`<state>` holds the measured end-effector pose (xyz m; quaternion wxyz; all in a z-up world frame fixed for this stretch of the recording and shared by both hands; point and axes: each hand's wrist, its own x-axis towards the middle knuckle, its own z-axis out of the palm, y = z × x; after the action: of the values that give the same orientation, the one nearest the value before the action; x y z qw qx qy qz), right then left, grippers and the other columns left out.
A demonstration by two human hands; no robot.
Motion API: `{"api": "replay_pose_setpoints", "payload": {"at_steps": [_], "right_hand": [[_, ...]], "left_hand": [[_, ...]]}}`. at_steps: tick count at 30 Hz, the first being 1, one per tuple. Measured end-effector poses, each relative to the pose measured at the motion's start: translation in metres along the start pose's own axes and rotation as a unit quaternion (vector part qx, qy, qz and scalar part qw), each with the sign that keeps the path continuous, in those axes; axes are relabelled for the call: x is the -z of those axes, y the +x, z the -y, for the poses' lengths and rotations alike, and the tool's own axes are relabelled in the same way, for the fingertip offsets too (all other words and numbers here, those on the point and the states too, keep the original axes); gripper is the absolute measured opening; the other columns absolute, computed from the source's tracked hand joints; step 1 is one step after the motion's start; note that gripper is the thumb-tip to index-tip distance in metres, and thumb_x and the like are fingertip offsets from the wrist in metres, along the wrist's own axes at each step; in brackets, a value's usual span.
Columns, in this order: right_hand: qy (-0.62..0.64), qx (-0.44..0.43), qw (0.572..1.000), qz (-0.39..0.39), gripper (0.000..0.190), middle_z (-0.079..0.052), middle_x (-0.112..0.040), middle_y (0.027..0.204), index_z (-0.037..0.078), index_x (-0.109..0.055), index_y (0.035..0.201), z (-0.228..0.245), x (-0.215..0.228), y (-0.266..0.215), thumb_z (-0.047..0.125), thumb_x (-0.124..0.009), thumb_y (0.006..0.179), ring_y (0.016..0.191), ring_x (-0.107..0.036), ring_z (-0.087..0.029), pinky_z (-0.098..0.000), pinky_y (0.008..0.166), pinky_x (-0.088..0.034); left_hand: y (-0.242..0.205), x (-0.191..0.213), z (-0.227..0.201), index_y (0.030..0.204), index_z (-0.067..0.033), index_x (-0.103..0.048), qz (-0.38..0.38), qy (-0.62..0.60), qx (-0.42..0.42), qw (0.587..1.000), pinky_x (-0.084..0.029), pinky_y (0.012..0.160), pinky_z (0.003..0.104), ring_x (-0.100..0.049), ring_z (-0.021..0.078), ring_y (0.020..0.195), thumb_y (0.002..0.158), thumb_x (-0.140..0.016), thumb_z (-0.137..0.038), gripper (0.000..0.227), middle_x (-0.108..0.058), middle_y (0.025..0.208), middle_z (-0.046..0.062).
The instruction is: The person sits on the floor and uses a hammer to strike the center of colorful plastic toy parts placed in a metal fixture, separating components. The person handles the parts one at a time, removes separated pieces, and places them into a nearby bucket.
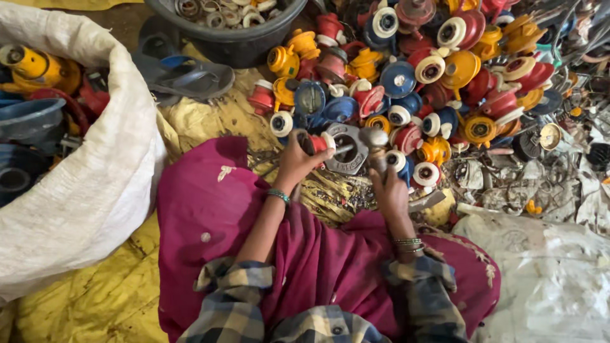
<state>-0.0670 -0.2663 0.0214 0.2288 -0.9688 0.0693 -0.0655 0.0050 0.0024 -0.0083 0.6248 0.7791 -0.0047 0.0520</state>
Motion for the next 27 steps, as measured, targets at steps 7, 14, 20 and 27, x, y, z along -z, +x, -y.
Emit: {"api": "replay_pose_setpoints", "payload": {"at_steps": [7, 14, 20, 27], "right_hand": [[-0.021, 0.032, 0.998, 0.043, 0.043, -0.031, -0.065, 0.071, 0.001, -0.055, 0.102, 0.0, -0.031, 0.006, 0.044, -0.063, 0.1, 0.068, -0.064, -0.052, -0.0615, 0.057, -0.048], [-0.006, 0.037, 0.998, 0.049, 0.044, -0.031, -0.065, 0.072, 0.001, -0.055, 0.101, -0.001, -0.032, 0.006, 0.044, -0.063, 0.101, 0.07, -0.065, -0.052, -0.0607, 0.058, -0.05], [-0.002, 0.051, 0.998, 0.04, 0.046, -0.031, -0.066, 0.072, -0.001, -0.055, 0.103, -0.001, -0.032, 0.006, 0.044, -0.062, 0.1, 0.07, -0.065, -0.052, -0.0604, 0.059, -0.05], [0.009, 0.053, 0.997, 0.05, 0.045, -0.031, -0.065, 0.072, -0.001, -0.055, 0.104, 0.0, -0.03, 0.005, 0.043, -0.063, 0.1, 0.071, -0.065, -0.052, -0.0606, 0.059, -0.05]], "left_hand": [[0.006, -0.004, 0.002, 0.128, -0.0095, -0.05, 0.06, -0.219, 0.229, 0.947, -0.054, 0.044, 0.03, -0.066, 0.0164, 0.066, 0.084, -0.07, -0.058, 0.068, -0.064, 0.094, 0.005], [0.01, 0.003, 0.014, 0.146, -0.0103, -0.024, 0.105, -0.271, 0.159, 0.943, -0.057, 0.047, 0.028, -0.068, 0.0165, 0.066, 0.074, -0.087, -0.041, 0.101, -0.067, 0.103, 0.013], [0.003, 0.002, 0.0, 0.147, 0.0, -0.03, 0.041, -0.097, -0.031, 0.994, -0.058, 0.06, 0.031, -0.068, 0.0215, 0.076, 0.069, -0.094, -0.035, 0.107, -0.064, 0.115, 0.018], [0.005, 0.005, -0.001, 0.124, 0.0024, -0.058, 0.126, -0.067, 0.28, 0.949, -0.056, 0.05, 0.033, -0.069, 0.0217, 0.056, 0.078, -0.07, -0.066, 0.083, -0.071, 0.076, 0.011]]}}
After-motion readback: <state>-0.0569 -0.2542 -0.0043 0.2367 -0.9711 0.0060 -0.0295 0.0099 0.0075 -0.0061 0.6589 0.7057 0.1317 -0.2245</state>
